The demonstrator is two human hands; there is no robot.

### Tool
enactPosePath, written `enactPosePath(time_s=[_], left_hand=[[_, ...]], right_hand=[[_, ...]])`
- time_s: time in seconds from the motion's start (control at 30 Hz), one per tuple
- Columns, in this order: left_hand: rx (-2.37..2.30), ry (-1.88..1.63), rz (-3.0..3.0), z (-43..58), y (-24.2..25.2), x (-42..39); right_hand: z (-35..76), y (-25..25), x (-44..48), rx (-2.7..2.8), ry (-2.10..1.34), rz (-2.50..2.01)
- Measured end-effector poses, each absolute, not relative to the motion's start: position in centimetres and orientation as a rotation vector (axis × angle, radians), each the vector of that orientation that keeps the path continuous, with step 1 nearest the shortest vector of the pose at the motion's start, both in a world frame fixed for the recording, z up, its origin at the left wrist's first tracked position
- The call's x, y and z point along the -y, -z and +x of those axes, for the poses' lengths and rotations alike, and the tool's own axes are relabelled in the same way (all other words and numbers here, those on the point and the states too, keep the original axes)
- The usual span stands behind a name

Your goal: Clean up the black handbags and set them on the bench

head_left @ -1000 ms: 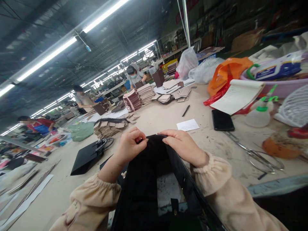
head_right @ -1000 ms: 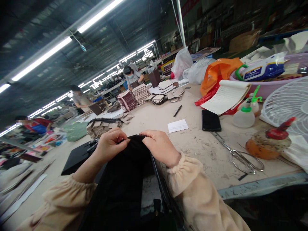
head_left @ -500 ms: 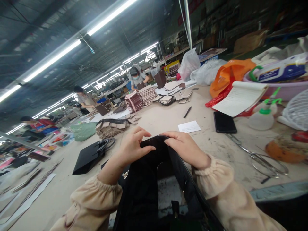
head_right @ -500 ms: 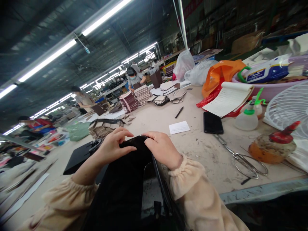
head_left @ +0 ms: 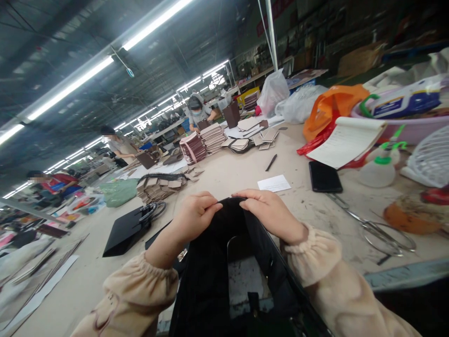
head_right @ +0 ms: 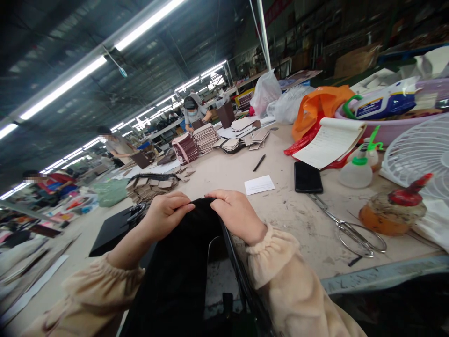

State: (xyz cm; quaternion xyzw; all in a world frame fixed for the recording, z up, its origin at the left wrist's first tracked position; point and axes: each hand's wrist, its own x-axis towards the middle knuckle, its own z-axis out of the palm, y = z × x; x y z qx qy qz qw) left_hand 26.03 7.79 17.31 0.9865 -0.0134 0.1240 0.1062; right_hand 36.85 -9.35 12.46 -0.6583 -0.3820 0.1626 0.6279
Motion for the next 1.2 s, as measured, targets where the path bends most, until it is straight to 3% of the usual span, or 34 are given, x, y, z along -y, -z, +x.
enactPosePath(time_s=[0.6,0.87,1.2], left_hand=[[-0.184,-0.172,2.397,24.4,-18.6,-10.0],[-0.075,-0.343,2.962,24.2,-17.9,-9.0],[-0.074,-0.29,2.797,25.4,-17.1,-9.1]], right_hand=[[36.2,-12.4,9.1,0.965,-0.349,-1.544],[36.2,-12.3,9.2,1.004,-0.37,-1.51],[36.6,-12.4,9.4,0.991,-0.424,-1.48]])
